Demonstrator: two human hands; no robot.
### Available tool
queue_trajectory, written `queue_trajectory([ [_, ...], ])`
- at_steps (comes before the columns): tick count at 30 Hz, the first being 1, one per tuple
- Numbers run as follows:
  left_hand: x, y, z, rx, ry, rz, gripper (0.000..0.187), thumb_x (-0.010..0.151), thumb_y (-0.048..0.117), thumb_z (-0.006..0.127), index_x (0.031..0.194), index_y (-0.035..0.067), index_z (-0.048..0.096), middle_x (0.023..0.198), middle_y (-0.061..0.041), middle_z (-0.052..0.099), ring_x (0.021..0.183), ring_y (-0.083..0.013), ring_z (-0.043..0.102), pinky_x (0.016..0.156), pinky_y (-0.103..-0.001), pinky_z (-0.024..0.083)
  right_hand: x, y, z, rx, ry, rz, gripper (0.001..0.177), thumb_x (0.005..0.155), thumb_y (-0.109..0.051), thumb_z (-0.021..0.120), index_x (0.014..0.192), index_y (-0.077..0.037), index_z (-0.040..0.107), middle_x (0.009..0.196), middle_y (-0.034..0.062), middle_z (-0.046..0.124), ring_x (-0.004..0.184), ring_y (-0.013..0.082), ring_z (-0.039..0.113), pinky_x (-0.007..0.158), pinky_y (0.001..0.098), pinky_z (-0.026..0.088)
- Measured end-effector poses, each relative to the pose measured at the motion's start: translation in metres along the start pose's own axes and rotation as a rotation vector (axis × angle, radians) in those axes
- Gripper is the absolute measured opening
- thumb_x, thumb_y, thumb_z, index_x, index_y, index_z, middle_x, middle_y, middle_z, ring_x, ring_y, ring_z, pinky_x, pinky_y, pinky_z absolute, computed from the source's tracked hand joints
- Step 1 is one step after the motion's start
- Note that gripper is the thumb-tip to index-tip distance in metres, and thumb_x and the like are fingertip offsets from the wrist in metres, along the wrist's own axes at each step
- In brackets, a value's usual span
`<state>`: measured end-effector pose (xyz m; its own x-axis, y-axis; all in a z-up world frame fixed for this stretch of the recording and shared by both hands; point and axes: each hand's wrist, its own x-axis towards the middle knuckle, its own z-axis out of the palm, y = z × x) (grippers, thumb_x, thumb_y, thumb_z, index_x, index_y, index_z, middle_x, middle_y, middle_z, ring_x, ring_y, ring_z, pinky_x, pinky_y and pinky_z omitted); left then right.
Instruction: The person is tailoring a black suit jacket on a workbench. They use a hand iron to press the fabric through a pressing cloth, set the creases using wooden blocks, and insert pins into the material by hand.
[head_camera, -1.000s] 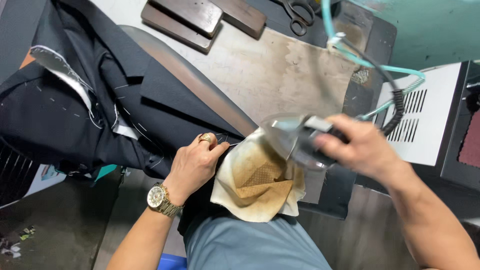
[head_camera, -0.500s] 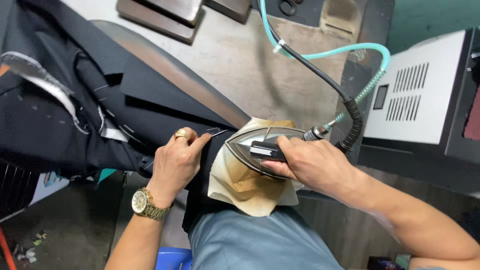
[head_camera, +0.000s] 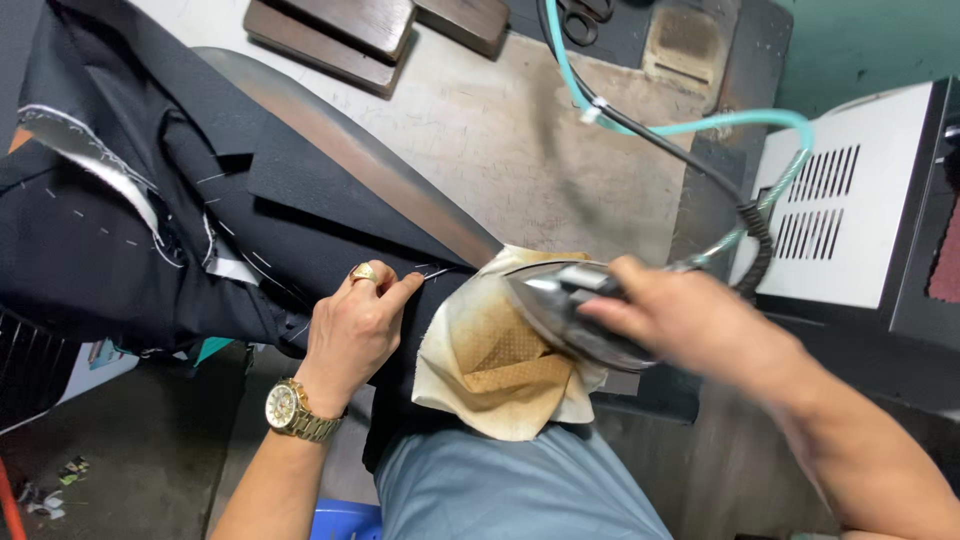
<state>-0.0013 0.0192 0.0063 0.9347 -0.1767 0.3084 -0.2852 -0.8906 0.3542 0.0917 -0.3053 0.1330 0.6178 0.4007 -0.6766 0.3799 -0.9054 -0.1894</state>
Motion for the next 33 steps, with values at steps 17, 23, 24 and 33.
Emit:
queue_trajectory([
  [17,-0.002,-0.003,-0.001,-0.076,-0.151,0.013,0.036,0.09,0.005,0.059,0.122,0.017,0.069,0.091,-0.006,0.056,0.075,-0.028,0.059,0.049,-0.041,0.051,0.209,0.068,-0.028,0.017,1.021,-0.393,0.02,0.093,-0.005,0.073,0.107,0.008,0.068,0.101,0.0244,0.071,0.091,0.0421,0.065,0.082,0.05,0.049],
  [23,0.001,-0.003,-0.002,-0.131,-0.158,-0.002,0.028,0.095,0.009,0.059,0.121,0.012,0.07,0.09,-0.007,0.056,0.076,-0.0277,0.059,0.049,-0.043,0.051,0.421,-0.006,-0.052,0.15,1.018,-0.632,0.029,0.103,-0.018,0.063,0.123,0.002,0.068,0.127,0.0213,0.07,0.118,0.0394,0.06,0.104,0.0499,0.045],
  [24,0.004,-0.006,-0.005,-0.124,-0.161,-0.014,0.028,0.095,0.009,0.059,0.121,0.012,0.07,0.09,-0.007,0.056,0.076,-0.0277,0.059,0.049,-0.043,0.051,0.433,-0.033,-0.06,0.158,1.012,-0.643,0.029,0.103,-0.018,0.063,0.123,0.002,0.068,0.127,0.0213,0.07,0.118,0.0394,0.06,0.104,0.0499,0.045],
  [33,0.003,-0.001,-0.002,-0.096,-0.097,0.003,0.028,0.092,0.003,0.061,0.116,0.012,0.071,0.087,-0.007,0.056,0.072,-0.0263,0.056,0.045,-0.04,0.046,0.403,-0.072,-0.052,-0.001,0.724,-0.37,0.045,0.092,-0.048,0.073,0.114,-0.01,0.065,0.086,0.026,0.063,0.089,0.0436,0.049,0.082,0.0483,0.039],
])
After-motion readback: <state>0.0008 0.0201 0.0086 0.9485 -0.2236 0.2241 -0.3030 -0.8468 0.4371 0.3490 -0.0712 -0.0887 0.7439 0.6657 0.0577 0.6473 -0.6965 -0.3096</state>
